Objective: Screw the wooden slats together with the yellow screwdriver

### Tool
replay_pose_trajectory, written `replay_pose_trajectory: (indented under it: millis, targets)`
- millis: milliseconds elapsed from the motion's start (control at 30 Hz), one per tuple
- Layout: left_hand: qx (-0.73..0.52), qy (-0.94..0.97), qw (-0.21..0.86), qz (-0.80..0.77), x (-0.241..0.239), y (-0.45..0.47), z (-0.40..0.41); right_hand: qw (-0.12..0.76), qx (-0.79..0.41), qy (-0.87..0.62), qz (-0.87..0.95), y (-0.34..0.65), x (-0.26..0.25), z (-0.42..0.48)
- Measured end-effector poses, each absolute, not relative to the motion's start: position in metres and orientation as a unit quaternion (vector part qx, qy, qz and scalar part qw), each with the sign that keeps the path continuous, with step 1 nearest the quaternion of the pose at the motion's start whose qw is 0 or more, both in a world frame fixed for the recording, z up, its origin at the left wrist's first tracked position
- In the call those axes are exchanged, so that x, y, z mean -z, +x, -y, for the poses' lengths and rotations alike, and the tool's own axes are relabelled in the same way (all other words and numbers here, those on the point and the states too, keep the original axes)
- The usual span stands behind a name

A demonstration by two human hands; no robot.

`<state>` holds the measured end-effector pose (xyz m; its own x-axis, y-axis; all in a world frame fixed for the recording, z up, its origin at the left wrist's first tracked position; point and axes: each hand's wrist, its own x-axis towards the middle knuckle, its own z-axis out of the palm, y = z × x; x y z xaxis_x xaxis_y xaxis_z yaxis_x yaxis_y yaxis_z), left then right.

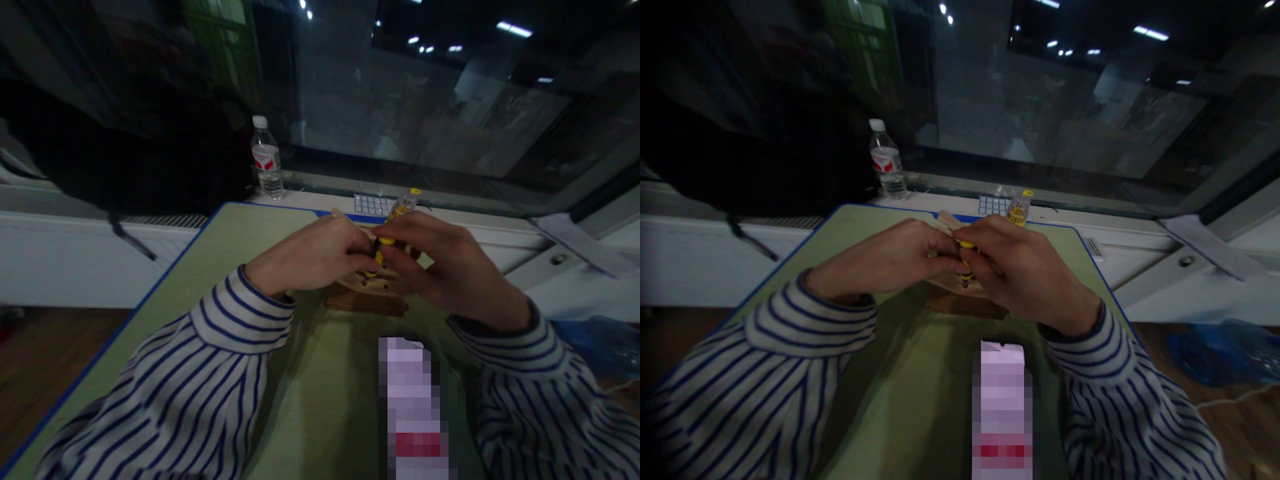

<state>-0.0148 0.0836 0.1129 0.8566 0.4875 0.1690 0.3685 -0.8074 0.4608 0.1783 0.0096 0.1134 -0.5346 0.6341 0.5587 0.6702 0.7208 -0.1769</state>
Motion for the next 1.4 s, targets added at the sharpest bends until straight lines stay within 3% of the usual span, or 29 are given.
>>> replay_pose_trajectory:
  millis: [1400]
  targets:
    - [-0.117, 0.936, 0.235, -0.235, -0.1142, -0.015, -0.0813, 0.281, 0.044, -0.389, 0.876, 0.1773, -0.1118, -0.0105]
